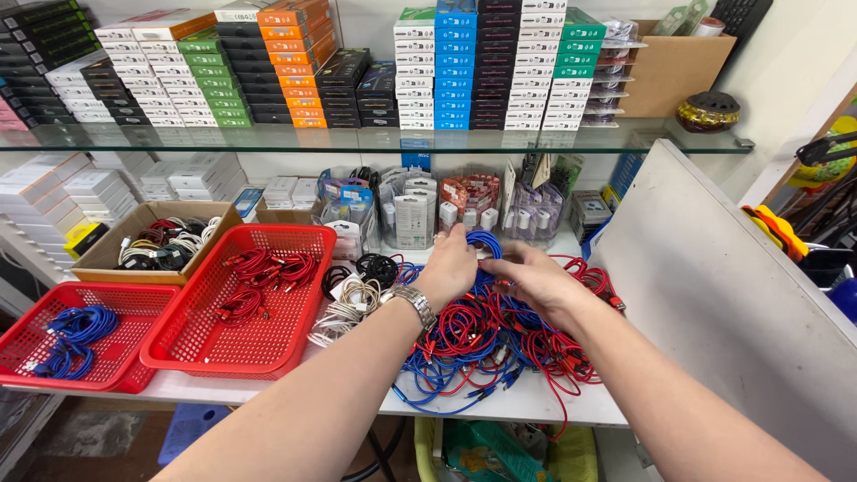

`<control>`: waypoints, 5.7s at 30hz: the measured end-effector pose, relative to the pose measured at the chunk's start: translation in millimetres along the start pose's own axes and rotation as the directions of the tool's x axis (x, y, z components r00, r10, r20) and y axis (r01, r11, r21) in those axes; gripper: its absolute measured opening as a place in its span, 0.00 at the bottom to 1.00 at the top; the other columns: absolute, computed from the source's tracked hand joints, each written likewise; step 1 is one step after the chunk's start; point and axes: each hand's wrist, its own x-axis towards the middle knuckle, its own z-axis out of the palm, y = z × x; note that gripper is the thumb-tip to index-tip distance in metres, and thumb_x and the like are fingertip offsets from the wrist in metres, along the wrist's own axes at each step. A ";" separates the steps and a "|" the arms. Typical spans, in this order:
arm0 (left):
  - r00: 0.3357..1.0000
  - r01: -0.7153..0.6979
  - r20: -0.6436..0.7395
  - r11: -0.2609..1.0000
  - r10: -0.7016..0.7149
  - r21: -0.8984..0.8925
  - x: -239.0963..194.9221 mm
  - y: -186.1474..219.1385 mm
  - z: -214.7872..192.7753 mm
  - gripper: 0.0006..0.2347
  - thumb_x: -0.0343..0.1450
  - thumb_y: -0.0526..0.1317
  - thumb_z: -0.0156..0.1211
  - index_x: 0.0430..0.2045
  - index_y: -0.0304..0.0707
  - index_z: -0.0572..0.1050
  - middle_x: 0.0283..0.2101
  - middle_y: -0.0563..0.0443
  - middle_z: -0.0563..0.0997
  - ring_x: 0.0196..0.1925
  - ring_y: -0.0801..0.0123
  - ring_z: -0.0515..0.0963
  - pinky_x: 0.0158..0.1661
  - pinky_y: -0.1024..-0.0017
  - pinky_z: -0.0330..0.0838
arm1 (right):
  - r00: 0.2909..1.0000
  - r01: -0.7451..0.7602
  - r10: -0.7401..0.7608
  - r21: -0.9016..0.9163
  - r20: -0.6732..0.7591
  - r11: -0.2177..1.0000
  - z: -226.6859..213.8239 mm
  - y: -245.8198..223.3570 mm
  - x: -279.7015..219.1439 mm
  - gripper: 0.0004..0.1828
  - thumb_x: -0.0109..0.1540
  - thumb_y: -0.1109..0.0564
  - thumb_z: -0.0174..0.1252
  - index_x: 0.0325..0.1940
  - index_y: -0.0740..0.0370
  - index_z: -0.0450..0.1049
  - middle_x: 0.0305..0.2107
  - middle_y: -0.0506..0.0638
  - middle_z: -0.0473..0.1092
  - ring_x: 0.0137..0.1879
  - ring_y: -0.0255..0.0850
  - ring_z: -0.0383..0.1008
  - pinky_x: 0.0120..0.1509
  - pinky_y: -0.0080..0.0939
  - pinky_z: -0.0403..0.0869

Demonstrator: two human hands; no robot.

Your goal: The person organizes a pile of tangled USB cables on a table. They pick up individual cables, untangle them, coil them neatly, and place them into red baskets or a cardboard box. The person handles black, white, red, and blue cables throughout the task.

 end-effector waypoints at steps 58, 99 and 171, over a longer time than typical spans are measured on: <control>0.514 0.723 -0.677 0.691 -0.527 0.011 -222.8 -398.3 -472.5 0.11 0.72 0.44 0.61 0.37 0.37 0.85 0.44 0.35 0.83 0.45 0.46 0.84 0.48 0.56 0.77 | 0.817 -0.442 0.354 0.099 0.455 0.892 676.5 125.4 209.2 0.26 0.61 0.73 0.54 0.63 0.63 0.61 0.54 0.61 0.67 0.53 0.52 0.77 0.52 0.47 0.80; 0.944 0.113 -0.325 0.980 -0.055 0.163 -48.3 -217.4 -240.4 0.07 0.69 0.40 0.62 0.35 0.38 0.81 0.49 0.40 0.77 0.57 0.46 0.72 0.57 0.51 0.65 | 0.997 -0.071 0.072 0.067 -0.006 0.995 329.5 30.2 168.3 0.17 0.66 0.56 0.55 0.58 0.61 0.70 0.43 0.50 0.77 0.45 0.38 0.79 0.45 0.37 0.78; 0.833 0.043 -0.130 0.298 -0.537 -0.954 -33.6 -186.7 -160.1 0.07 0.71 0.26 0.53 0.40 0.23 0.75 0.41 0.39 0.84 0.36 0.59 0.87 0.39 0.64 0.85 | 0.934 0.017 0.177 0.534 -0.310 0.846 73.8 50.4 97.1 0.13 0.67 0.61 0.51 0.56 0.59 0.67 0.40 0.54 0.72 0.41 0.41 0.72 0.47 0.43 0.76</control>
